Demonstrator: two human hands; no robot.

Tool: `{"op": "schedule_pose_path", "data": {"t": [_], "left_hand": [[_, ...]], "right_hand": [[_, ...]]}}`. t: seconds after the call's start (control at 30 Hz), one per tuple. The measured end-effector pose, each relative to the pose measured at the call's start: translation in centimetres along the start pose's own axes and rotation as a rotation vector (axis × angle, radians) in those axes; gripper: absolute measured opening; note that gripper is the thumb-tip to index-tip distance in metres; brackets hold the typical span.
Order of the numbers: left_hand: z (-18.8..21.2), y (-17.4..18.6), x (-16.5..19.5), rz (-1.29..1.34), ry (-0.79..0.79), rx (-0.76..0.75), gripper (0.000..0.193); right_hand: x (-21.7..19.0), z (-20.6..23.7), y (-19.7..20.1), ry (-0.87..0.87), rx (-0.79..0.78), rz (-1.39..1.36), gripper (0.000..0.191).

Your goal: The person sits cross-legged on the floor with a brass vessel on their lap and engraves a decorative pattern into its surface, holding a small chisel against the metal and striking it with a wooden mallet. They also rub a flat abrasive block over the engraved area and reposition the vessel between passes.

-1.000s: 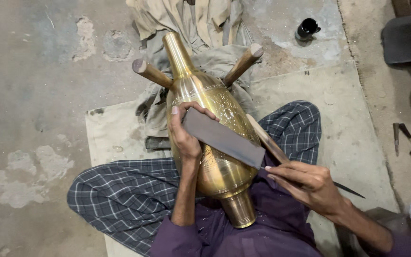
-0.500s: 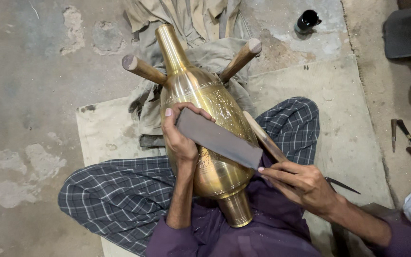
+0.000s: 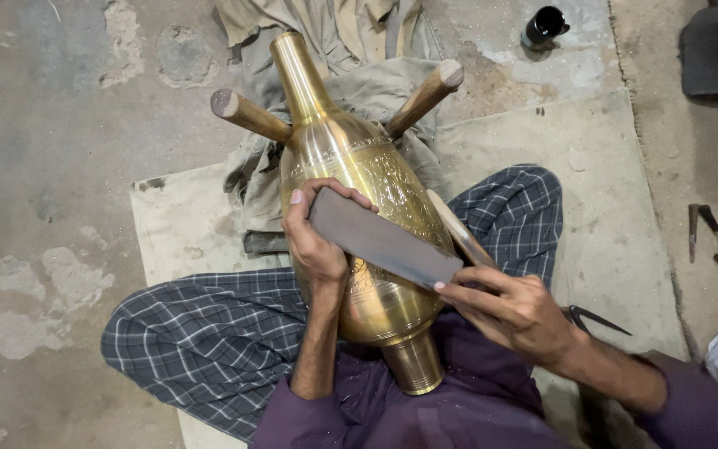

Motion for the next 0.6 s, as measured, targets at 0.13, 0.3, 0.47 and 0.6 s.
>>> {"op": "schedule_pose_path", "data": {"t": [0.13, 0.3, 0.47, 0.6], "left_hand": [[0.1, -0.1, -0.2, 0.029, -0.001, -0.005, 0.055], [0.1, 0.0, -0.2, -0.021, -0.015, -0.011, 0.056], [0.0, -0.1, -0.2, 0.021, -0.017, -0.006, 0.054], [-0.1, -0.1, -0.2, 0.01, -0.025, -0.007, 0.054]], "right_hand": [[-0.6, 1.2, 1.3, -0.03, 0.017, 0.051, 0.037], [-0.5, 0.9, 1.3, -0.035, 0.04, 0.028, 0.036], [-0.1, -0.3, -0.2, 0.01, -0.002, 0.08, 0.035], [-0.5, 1.2, 1.5, -0.06, 0.032, 0.029, 0.037]]}}
Point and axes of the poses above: each hand's wrist, its own z-axis away from the middle knuckle, its own y-axis out of the back of the hand, x = y × z, the point moved 7 cm from there along -z, towards the middle knuckle, and after that the axes turned 4 degrees about z, right-handed, at the moved point
